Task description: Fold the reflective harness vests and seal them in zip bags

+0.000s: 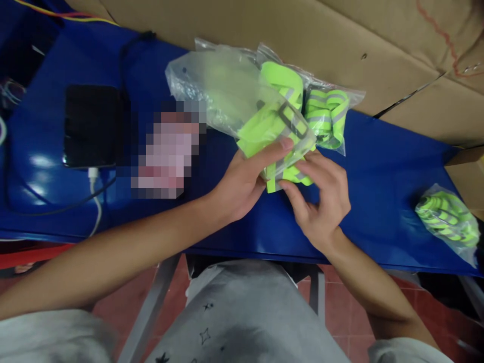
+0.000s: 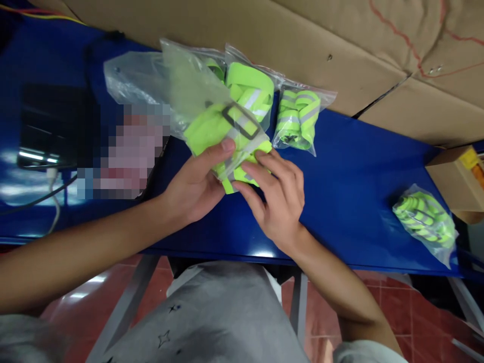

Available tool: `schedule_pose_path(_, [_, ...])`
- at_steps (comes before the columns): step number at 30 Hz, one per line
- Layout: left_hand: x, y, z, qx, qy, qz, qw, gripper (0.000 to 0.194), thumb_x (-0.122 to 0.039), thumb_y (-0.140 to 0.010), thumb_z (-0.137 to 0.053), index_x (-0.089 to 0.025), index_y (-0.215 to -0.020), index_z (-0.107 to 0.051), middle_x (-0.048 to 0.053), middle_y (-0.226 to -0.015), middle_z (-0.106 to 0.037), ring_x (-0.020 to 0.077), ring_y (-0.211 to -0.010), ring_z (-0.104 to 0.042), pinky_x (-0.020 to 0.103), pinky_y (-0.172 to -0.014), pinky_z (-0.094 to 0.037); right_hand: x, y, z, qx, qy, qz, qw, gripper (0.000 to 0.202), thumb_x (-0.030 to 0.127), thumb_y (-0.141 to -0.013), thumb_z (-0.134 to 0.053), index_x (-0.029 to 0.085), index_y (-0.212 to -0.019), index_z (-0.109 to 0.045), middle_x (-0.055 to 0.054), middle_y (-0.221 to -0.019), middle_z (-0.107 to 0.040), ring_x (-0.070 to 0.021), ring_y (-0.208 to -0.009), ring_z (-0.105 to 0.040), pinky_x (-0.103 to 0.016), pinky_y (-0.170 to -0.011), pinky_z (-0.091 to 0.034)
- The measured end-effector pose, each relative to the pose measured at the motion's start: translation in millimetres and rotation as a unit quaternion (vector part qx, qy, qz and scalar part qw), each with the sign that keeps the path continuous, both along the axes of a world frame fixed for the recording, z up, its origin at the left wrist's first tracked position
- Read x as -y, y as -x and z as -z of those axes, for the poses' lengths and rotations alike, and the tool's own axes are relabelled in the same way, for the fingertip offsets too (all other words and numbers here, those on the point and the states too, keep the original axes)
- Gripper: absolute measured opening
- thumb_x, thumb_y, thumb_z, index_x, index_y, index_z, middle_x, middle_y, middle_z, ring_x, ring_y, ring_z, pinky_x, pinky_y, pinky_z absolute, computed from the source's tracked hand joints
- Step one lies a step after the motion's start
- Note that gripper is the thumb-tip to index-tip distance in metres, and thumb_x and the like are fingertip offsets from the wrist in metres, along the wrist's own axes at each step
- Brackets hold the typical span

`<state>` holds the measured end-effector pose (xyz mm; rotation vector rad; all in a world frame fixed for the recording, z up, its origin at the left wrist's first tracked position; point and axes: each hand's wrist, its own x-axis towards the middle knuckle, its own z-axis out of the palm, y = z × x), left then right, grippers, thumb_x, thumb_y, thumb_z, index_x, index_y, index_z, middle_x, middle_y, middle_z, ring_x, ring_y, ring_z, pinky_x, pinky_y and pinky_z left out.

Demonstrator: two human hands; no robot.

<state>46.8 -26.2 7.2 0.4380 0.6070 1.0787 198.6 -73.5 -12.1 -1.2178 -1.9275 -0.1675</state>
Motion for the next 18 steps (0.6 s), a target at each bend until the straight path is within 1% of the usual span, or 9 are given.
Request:
schedule_pose_path(3, [6.9,-4.0,2.7,0.021,0.027,0.048,0.998,0.015,-0.026,-0.085,-0.083,-0.019,-0.097,-0.077,0.002,-0.107,-0.079,0.0156,-0.102,-0.073,0.022,-0.082,-0.058,-1.9,1.1,1.0,0.05,0.021,0.013,0.998,0.046,0.034,-0.105,-0.058,0.039,-0.15,-0.051,-0.005,-0.142,-0.065,-0.0283,-0.132,-0.063,-0.049,-0.111,-0.049])
schedule_pose_path(5, [9.9,-4.6,4.4,0.037,0.043,0.085,0.995,0.019,-0.034,-0.088,-0.082,-0.022,-0.102,-0.079,0.001,-0.109,-0.079,0.017,-0.108,-0.073,0.024,-0.088,-0.058,-1.3,6.7,1.6,0.079,0.064,0.034,0.994,0.047,0.04,-0.11,-0.043,0.037,-0.157,-0.044,-0.008,-0.153,-0.059,-0.0323,-0.142,-0.054,-0.056,-0.116,-0.04])
schedule_pose_path(7, [10.0,-2.8,4.8,0.028,0.041,0.111,0.993,0.025,-0.038,-0.09,-0.079,-0.024,-0.11,-0.079,0.001,-0.116,-0.078,0.0211,-0.119,-0.071,0.03,-0.098,-0.058,1.5,12.5,0.5,0.1,0.113,0.046,0.988,0.054,0.049,-0.11,-0.038,0.033,-0.161,-0.039,-0.011,-0.159,-0.053,-0.0369,-0.151,-0.043,-0.063,-0.12,-0.031])
schedule_pose_path(9, [7.9,0.0,3.5,-0.001,0.018,0.117,0.993,0.027,-0.039,-0.089,-0.08,-0.024,-0.111,-0.079,0.002,-0.12,-0.078,0.0256,-0.129,-0.067,0.035,-0.106,-0.056,5.9,14.2,-1.8,0.104,0.141,0.048,0.983,0.066,0.058,-0.105,-0.047,0.029,-0.163,-0.037,-0.013,-0.162,-0.049,-0.042,-0.154,-0.037,-0.068,-0.122,-0.025])
schedule_pose_path(10, [6.5,1.4,2.2,-0.014,0.004,0.114,0.993,0.026,-0.04,-0.087,-0.081,-0.024,-0.108,-0.08,0.002,-0.12,-0.078,0.0272,-0.131,-0.066,0.037,-0.108,-0.055,8.2,12.9,-3.1,0.099,0.14,0.041,0.984,0.071,0.059,-0.102,-0.055,0.029,-0.163,-0.037,-0.014,-0.162,-0.049,-0.0435,-0.153,-0.037,-0.068,-0.122,-0.026])
schedule_pose_path(12, [4.7,3.5,-1.1,-0.027,-0.021,0.109,0.993,0.024,-0.04,-0.085,-0.083,-0.022,-0.1,-0.079,0.003,-0.119,-0.078,0.028,-0.13,-0.067,0.038,-0.11,-0.055,12.0,6.7,-5.4,0.075,0.1,0.016,0.992,0.075,0.05,-0.097,-0.068,0.031,-0.164,-0.038,-0.013,-0.159,-0.051,-0.0411,-0.149,-0.045,-0.062,-0.122,-0.034])
schedule_pose_path(15, [7.2,5.4,-6.9,-0.008,-0.034,0.096,0.995,0.021,-0.039,-0.087,-0.081,-0.022,-0.098,-0.078,0.003,-0.121,-0.078,0.0257,-0.128,-0.068,0.037,-0.114,-0.052,14.5,-2.6,-6.5,0.038,0.019,-0.058,0.997,0.077,0.028,-0.094,-0.074,0.031,-0.163,-0.04,-0.01,-0.146,-0.062,-0.0317,-0.142,-0.056,-0.05,-0.119,-0.048])
schedule_pose_path(16, [9.6,5.7,-8.1,-0.004,-0.033,0.096,0.995,0.021,-0.04,-0.088,-0.08,-0.022,-0.099,-0.078,0.003,-0.121,-0.078,0.0252,-0.128,-0.068,0.037,-0.115,-0.052,14.8,-3.5,-5.9,0.038,0.014,-0.082,0.996,0.078,0.026,-0.093,-0.074,0.029,-0.163,-0.04,-0.011,-0.142,-0.065,-0.0306,-0.142,-0.057,-0.049,-0.12,-0.048])
schedule_pose_path(18, [15.9,5.3,-7.5,-0.013,-0.026,0.111,0.993,0.023,-0.041,-0.087,-0.081,-0.024,-0.102,-0.079,0.002,-0.118,-0.079,0.0255,-0.128,-0.069,0.038,-0.117,-0.051,15.2,-0.9,-3.1,0.063,0.036,-0.103,0.992,0.078,0.029,-0.093,-0.076,0.024,-0.162,-0.041,-0.012,-0.141,-0.067,-0.0324,-0.143,-0.057,-0.053,-0.124,-0.042])
